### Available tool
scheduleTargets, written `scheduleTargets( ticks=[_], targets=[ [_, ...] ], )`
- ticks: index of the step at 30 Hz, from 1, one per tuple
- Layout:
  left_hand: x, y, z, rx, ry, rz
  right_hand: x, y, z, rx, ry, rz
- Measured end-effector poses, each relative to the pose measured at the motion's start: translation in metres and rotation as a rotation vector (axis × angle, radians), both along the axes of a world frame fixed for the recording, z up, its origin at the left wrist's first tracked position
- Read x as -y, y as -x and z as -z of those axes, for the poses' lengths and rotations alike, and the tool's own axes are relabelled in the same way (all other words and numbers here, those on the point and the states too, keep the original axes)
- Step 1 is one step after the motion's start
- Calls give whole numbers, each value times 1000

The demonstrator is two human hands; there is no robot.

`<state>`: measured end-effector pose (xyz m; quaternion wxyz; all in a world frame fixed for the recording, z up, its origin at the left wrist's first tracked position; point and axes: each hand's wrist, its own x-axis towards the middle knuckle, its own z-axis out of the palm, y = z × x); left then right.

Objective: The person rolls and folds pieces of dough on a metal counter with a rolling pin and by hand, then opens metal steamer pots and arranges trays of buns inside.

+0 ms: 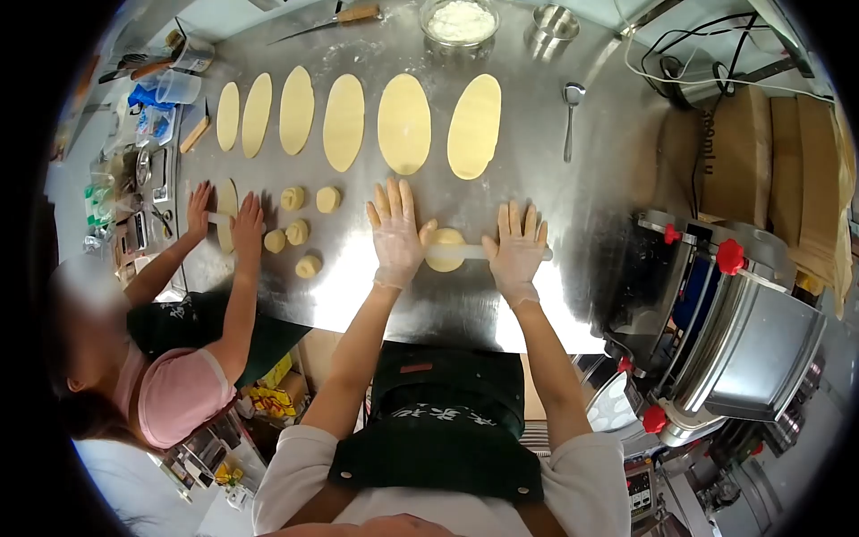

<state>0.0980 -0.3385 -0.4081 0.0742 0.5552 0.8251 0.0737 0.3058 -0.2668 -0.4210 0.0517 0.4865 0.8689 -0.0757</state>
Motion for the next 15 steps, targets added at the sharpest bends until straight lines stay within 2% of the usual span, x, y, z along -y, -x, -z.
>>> scheduleTargets(
  ticks=[4,7,10,15],
  targets=[
    [-17,9,6,23,-88,-21,-20,14,11,12,-148,27],
    [-1,0,14,6,-98,-72,6,9,8,-34,-48,68],
    [12,-14,9,36,-23,-87,17,16,19,21,-83,126],
    [-39,10,7,1,-75,-45,-38,47,12,46,-60,204]
  ],
)
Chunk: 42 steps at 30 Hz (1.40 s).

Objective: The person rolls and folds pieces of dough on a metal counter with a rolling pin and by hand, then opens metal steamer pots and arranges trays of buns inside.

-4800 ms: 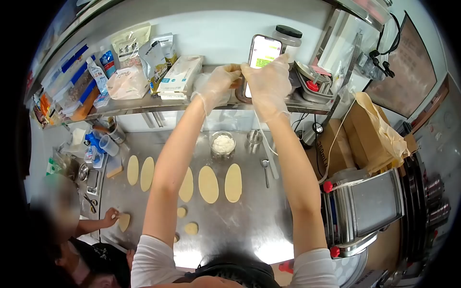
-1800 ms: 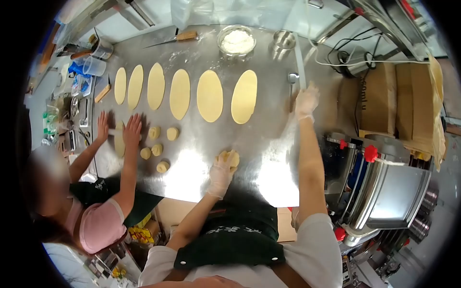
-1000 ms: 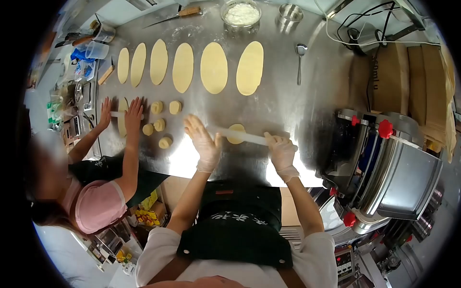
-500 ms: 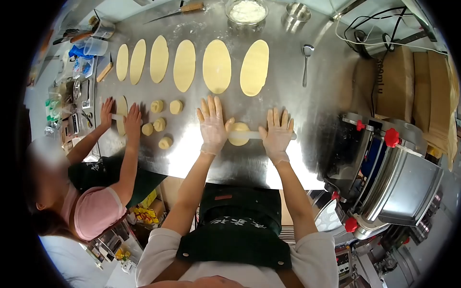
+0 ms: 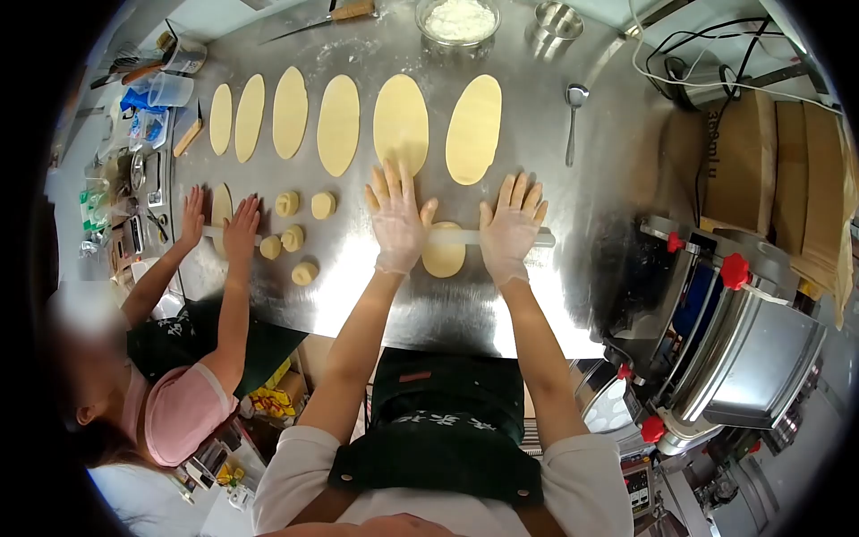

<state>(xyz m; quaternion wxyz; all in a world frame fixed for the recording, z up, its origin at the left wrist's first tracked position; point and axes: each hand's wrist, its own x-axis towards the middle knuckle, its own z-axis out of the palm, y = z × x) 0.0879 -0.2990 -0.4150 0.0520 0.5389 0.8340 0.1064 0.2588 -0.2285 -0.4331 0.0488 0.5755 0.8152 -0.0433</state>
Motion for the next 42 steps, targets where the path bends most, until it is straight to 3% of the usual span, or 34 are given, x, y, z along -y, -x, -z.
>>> scheduleTargets(
  ticks=[7,11,14,17,21,24,27,29,33,37,42],
  targets=[
    [-3,2,-6,-19,-54,28,-3,1,1,-115,-118,-63],
    [73,-30,-6,74,197,52,76,-41,-5,-106,-9,-135],
    [80,-33,-13,60,282,48,83,-48,-4,-127,31,-151],
    [42,-10,-9,51,43,7,43,-30,-8,-233,-138,-81],
    [47,-12,-2,-29,96,114,54,-33,3,-129,-82,-91],
    [78,-20,-5,83,252,132,90,-49,-7,-171,-47,-181],
    [109,-27,-8,170,270,191,124,-71,0,-354,-60,-287],
    [120,-30,-3,157,215,204,137,-90,22,-316,-1,-303],
    [106,-34,0,98,192,119,105,-75,7,-357,-13,-340],
    [60,-19,-14,52,240,150,64,-43,-11,-142,39,-260],
    [-15,14,-3,1,-24,162,-18,-3,-13,-125,-87,-216]
  ],
)
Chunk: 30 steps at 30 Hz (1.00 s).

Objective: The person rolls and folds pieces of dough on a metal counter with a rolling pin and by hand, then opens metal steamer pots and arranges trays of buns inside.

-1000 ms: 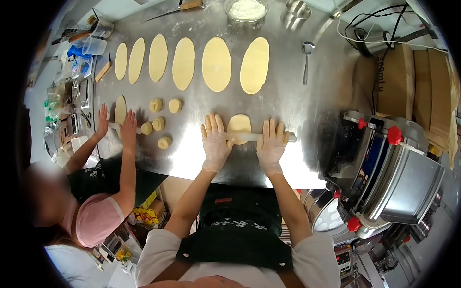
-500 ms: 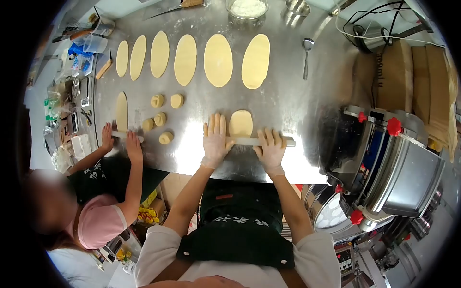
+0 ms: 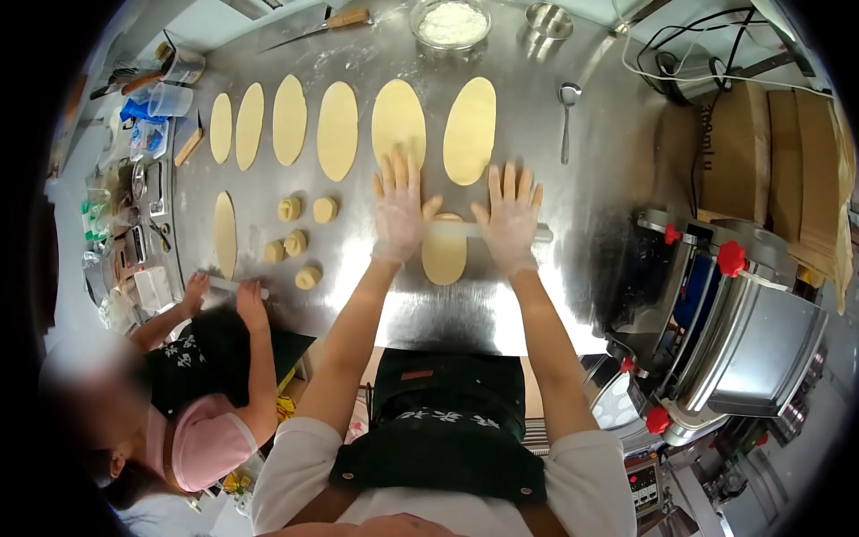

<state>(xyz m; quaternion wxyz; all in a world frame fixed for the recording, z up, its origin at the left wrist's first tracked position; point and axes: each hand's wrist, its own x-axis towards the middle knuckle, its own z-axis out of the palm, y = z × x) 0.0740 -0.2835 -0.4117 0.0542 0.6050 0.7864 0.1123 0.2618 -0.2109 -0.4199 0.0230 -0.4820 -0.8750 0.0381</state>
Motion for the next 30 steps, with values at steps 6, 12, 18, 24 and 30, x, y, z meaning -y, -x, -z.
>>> scheduleTargets(
  ticks=[6,12,18,24,30],
  targets=[
    [-2,1,1,22,-14,-16,-3,2,6,-26,-28,18],
    [135,-43,-2,209,220,20,142,-62,8,-92,104,-25],
    [158,-35,-6,285,85,92,154,-88,26,-132,98,-80],
    [57,-23,-1,405,-118,-160,117,-132,26,-61,-141,537],
    [35,-38,2,484,172,13,88,-157,11,-242,-47,782]
  ],
)
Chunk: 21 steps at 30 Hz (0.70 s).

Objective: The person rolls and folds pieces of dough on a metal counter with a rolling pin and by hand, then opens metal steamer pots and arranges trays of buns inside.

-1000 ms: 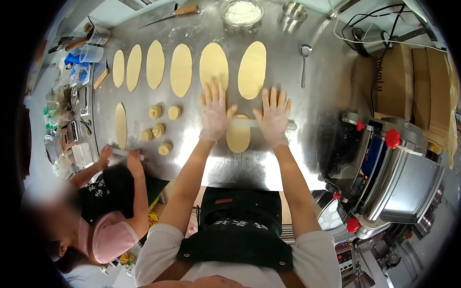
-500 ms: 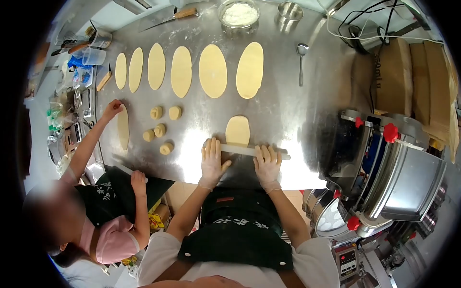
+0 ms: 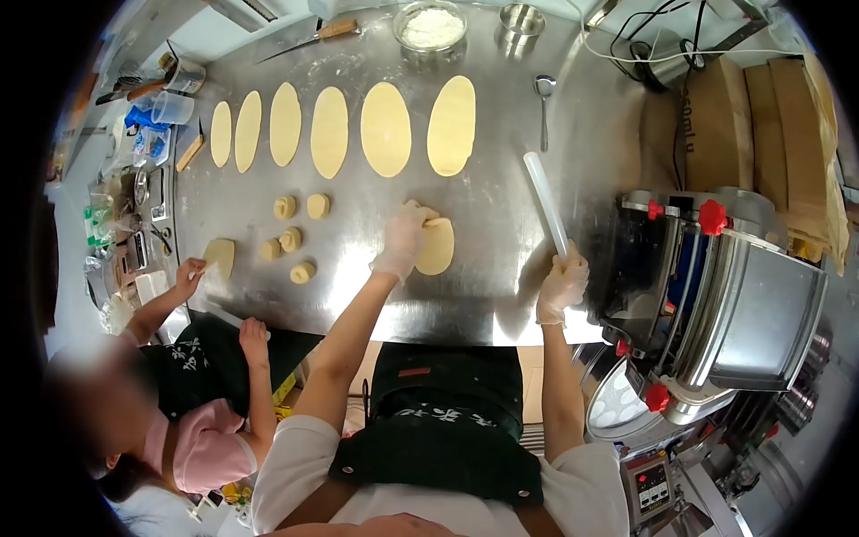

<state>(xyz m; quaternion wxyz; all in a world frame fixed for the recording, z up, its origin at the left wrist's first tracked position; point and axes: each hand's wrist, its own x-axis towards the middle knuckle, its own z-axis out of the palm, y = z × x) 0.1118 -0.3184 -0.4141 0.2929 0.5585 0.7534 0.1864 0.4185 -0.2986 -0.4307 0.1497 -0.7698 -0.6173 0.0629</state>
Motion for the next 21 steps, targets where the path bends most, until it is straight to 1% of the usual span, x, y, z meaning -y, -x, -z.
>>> scheduleTargets(
  ticks=[2,3,5,7,8,9,11,12,15,16,17,19,21],
  targets=[
    [21,0,-7,153,-69,-37,2,-1,-2,-45,7,15],
    [27,-2,-22,235,-44,-88,6,-1,-3,-54,10,22],
    [38,-6,-72,401,13,-200,13,-3,-4,-109,32,37],
    [53,-13,-104,341,-191,-101,15,-4,-6,-206,68,51],
    [61,-16,-112,310,-293,-50,16,-4,-8,-223,67,46],
    [76,-22,-106,196,-330,35,16,-2,-12,-240,64,41],
    [106,-33,-68,-34,-399,205,16,-1,-14,-279,58,11],
    [113,-34,-49,-35,-340,310,16,-2,-14,-301,58,-15],
    [131,-50,-27,-150,-86,366,20,4,-24,-331,64,-159],
    [134,-53,-17,-73,-12,377,22,8,-29,-334,66,-218],
    [142,-55,-10,-10,-1,314,26,11,-31,-288,40,-331],
    [142,-49,-13,110,10,186,27,22,-36,-196,-24,-558],
    [150,-36,-23,108,-324,-115,30,33,-37,-149,72,-775]
  ],
)
